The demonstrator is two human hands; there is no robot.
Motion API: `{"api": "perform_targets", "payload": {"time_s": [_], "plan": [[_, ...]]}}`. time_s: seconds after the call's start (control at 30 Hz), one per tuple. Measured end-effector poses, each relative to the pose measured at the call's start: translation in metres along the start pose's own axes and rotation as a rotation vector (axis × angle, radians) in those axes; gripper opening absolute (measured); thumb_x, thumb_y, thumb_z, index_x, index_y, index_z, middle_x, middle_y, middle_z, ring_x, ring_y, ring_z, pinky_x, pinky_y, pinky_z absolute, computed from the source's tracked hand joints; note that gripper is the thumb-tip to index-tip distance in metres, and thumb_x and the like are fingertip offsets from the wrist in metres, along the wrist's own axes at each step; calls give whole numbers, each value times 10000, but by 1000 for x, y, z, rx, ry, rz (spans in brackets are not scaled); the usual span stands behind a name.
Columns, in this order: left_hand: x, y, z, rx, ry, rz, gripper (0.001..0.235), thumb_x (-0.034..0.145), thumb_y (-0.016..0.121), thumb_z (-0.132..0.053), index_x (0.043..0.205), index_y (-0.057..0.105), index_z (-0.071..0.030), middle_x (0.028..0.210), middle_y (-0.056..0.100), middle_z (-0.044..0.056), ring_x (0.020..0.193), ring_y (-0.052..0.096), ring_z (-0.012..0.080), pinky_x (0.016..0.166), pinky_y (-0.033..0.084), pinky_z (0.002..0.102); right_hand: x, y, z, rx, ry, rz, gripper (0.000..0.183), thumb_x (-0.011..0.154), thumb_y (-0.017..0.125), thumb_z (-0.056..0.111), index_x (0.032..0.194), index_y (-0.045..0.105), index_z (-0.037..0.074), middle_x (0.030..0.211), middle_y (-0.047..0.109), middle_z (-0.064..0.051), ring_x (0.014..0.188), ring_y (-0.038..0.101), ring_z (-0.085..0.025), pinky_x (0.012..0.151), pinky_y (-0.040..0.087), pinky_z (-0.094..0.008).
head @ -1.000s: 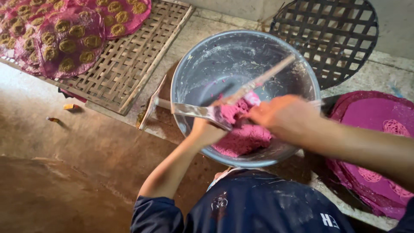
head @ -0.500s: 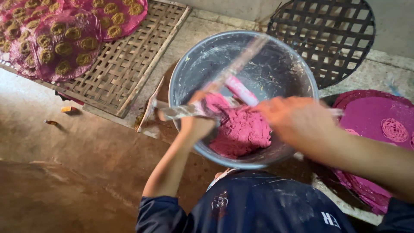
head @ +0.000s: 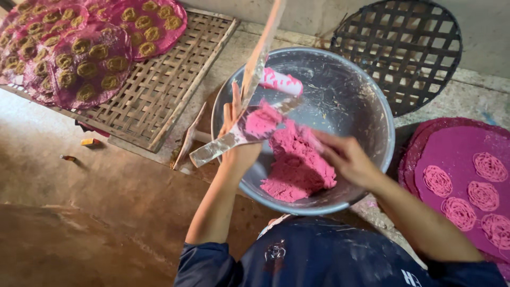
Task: The person scoops pink paste from a metal bowl and loads it into a handheld extruder. They then extrude the paste in circular patterns onto a purple mat to form incense coils. The process is repeated multiple times to create several coils.
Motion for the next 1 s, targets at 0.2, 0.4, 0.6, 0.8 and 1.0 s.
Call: {"api": "perform_targets", "payload": {"time_s": [0.2, 0.4, 0.6, 0.8, 1.0], "plan": [[1, 20, 7, 83, -1, 2, 683, 766, 826, -204, 1378, 599, -3, 1621, 251, 299, 1140, 523, 424, 863, 539, 469, -3, 20, 43, 103, -687, -276, 372, 1006, 592, 115, 1360, 598, 2, 1242, 694, -241, 1086, 752, -300, 926, 567, -371], [-24, 40, 100, -682, -517, -93, 696, 754, 738, -65, 1396, 478, -8, 1139, 664, 130, 905, 622, 204, 749, 502, 355, -20, 19, 23, 13, -664, -105, 363, 1005, 591, 98, 1358, 605, 19, 1244, 711, -235, 1087, 725, -318, 856, 561, -356], [-66, 80, 66, -1555, -637, 166, 314, 781, 679, 23, 1092, 653, -13, 912, 645, 66, 804, 628, 170, 688, 504, 295, -16, 7, 34, 281, -759, 47, 630, 1029, 592, 239, 1590, 384, 42, 1546, 444, -244, 1358, 475, -359, 1068, 446, -389], [-120, 109, -90, -1896, -826, 892, 520, 698, 612, 48, 1216, 644, 13, 1129, 701, 109, 1073, 677, 203, 934, 550, 334, -48, -45, 33, 1413, -944, 93, 774, 998, 629, 524, 1449, 359, -44, 1627, 304, -254, 1324, 581, -362, 989, 554, -492], [-73, 63, -147, -1225, -50, 813, 506, 870, 814, -51, 1315, 578, -3, 1190, 666, 115, 1101, 654, 192, 939, 562, 355, -141, -108, 9, 625, -1227, -255, 468, 1030, 635, 352, 1414, 409, 209, 1461, 494, -301, 1045, 721, -381, 737, 598, -416]]}}
Point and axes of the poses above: each hand's wrist, its own x-axis towards the middle knuckle, its own y-axis out of the palm, z = x × y, the point moved 6 cm from there along x, towards the middle knuckle
